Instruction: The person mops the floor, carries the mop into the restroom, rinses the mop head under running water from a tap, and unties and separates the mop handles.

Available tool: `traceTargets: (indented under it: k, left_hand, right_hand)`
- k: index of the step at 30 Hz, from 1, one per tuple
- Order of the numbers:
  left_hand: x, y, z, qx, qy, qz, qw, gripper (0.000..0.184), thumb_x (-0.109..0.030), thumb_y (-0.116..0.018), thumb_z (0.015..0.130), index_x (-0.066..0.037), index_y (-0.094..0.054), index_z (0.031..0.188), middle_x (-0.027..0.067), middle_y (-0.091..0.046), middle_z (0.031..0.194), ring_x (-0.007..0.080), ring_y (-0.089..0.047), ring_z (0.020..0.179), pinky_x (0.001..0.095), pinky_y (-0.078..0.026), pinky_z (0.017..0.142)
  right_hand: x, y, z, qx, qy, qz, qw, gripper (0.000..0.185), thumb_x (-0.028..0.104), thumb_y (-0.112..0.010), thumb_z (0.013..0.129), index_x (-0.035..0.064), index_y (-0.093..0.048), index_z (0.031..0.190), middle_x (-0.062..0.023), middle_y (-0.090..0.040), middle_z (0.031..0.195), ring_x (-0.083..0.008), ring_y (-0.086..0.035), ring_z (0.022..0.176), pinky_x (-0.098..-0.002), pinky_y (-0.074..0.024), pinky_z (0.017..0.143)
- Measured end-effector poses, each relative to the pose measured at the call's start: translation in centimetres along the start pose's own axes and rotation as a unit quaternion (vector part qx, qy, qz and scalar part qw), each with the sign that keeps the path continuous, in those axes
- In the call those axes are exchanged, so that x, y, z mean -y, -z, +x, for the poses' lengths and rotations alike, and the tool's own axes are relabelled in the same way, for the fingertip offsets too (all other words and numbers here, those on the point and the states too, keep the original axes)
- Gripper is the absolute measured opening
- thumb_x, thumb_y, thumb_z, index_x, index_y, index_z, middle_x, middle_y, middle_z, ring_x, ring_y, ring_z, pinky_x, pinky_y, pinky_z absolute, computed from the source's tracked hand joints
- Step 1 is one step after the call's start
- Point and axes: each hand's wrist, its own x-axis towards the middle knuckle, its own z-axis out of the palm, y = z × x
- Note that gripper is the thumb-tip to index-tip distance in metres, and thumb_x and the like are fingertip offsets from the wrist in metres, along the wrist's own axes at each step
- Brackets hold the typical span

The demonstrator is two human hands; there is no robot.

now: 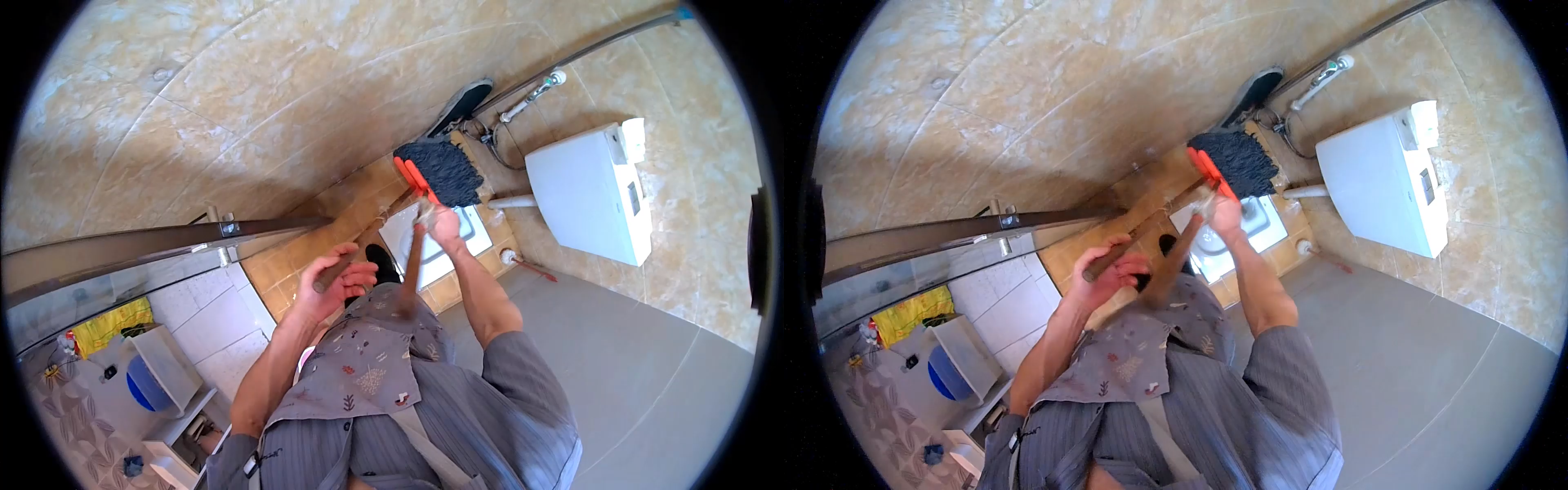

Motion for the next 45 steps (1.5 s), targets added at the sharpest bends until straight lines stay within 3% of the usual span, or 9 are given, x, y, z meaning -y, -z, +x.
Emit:
traceTargets:
  k: [4,9,15,20,26,36,39,42,45]
  left_hand:
    - [-0.9,0.4,-0.9,0.088,-0.073,-0.063,0.991,0.059,-0.043,-0.052,0.083,-0.015,-0.041,0.135,0.0268,-0.042,0.139,0.0356,-0.052,0.119,0.0413,-0.045,0.090]
    - [-0.2,0.7,-0.6,0.126,-0.146,0.013,0.981,0.050,-0.035,-0.059,0.087,-0.014,-0.043,0.130,0.0217,-0.050,0.134,0.0300,-0.054,0.118,0.0378,-0.046,0.088]
    - [-1.4,-2.5,-1.2,-0.088,-0.243,0.423,0.869,0.019,-0.023,-0.066,0.089,-0.007,-0.060,0.097,0.0018,-0.065,0.082,0.0094,-0.062,0.073,0.0258,-0.048,0.066]
    - [-2.8,-3.1,-1.6,-0.116,-0.365,0.556,0.738,0.024,-0.025,-0.073,0.082,-0.005,-0.067,0.095,0.0041,-0.067,0.082,0.0105,-0.061,0.078,0.0277,-0.048,0.073]
    - [-4.6,-5.0,-0.9,-0.155,-0.414,0.629,0.640,0.023,-0.025,-0.078,0.077,-0.006,-0.070,0.087,0.0055,-0.066,0.092,0.0187,-0.061,0.089,0.0287,-0.047,0.079]
    - [-5.9,-2.4,3.8,-0.181,-0.533,0.591,0.578,0.031,-0.034,-0.076,0.077,-0.008,-0.069,0.094,0.0158,-0.055,0.122,0.0287,-0.051,0.114,0.0376,-0.036,0.102]
    - [-7.0,-1.1,4.2,-0.154,-0.499,0.523,0.674,0.037,-0.038,-0.077,0.073,-0.007,-0.070,0.092,0.0280,-0.041,0.138,0.0363,-0.037,0.131,0.0394,-0.031,0.108]
    - [-7.4,-2.2,3.0,-0.106,-0.454,0.479,0.744,0.102,-0.033,-0.078,0.076,0.014,-0.015,0.141,0.0073,-0.066,0.086,0.0189,-0.056,0.105,0.0345,-0.039,0.098]
    - [-7.2,-2.7,2.0,-0.172,-0.505,0.494,0.686,0.074,-0.037,-0.080,0.072,0.004,-0.050,0.125,0.0166,-0.059,0.119,0.0275,-0.052,0.118,0.0353,-0.039,0.101]
  right_hand:
    - [-6.0,6.2,3.2,-0.203,0.075,0.185,0.959,0.033,0.034,-0.052,0.092,0.0030,-0.064,0.091,-0.0140,-0.064,0.077,-0.0221,-0.063,0.074,-0.0357,-0.0494,0.065]
    - [-2.4,19.9,7.5,-0.194,0.036,0.118,0.973,0.029,0.026,-0.044,0.093,0.0022,-0.061,0.092,-0.0245,-0.061,0.078,-0.0412,-0.061,0.077,-0.0461,-0.0481,0.068]
    - [5.5,32.4,10.8,-0.176,0.111,0.103,0.973,0.023,0.018,-0.046,0.087,0.0032,-0.062,0.094,-0.0263,-0.062,0.086,-0.0462,-0.059,0.085,-0.0500,-0.0468,0.074]
    - [12.4,41.4,12.7,-0.189,0.095,0.191,0.958,0.025,0.019,-0.051,0.091,-0.0001,-0.060,0.077,-0.0036,-0.055,0.058,-0.0102,-0.054,0.049,-0.0277,-0.0433,0.045]
    - [23.5,52.2,12.3,-0.242,0.177,0.257,0.919,0.024,0.015,-0.050,0.090,-0.0009,-0.060,0.075,-0.0049,-0.056,0.057,-0.0121,-0.055,0.048,-0.0284,-0.0433,0.045]
    - [41.3,60.9,9.0,-0.201,0.286,0.242,0.905,0.033,0.023,-0.056,0.093,-0.0006,-0.058,0.069,-0.0071,-0.058,0.058,-0.0137,-0.056,0.048,-0.0267,-0.0440,0.044]
    - [45.7,61.4,8.0,-0.173,0.331,0.295,0.879,0.028,0.022,-0.057,0.092,-0.0001,-0.059,0.074,-0.0066,-0.060,0.062,-0.0131,-0.057,0.049,-0.0268,-0.0457,0.046]
    - [49.6,61.8,7.2,-0.146,0.361,0.284,0.876,0.025,0.022,-0.059,0.092,-0.0001,-0.060,0.079,-0.0061,-0.062,0.066,-0.0133,-0.061,0.054,-0.0263,-0.0483,0.049]
    - [52.9,62.0,6.8,-0.145,0.389,0.297,0.860,0.018,0.012,-0.056,0.091,-0.0024,-0.066,0.087,-0.0076,-0.063,0.066,-0.0119,-0.061,0.052,-0.0257,-0.0477,0.046]
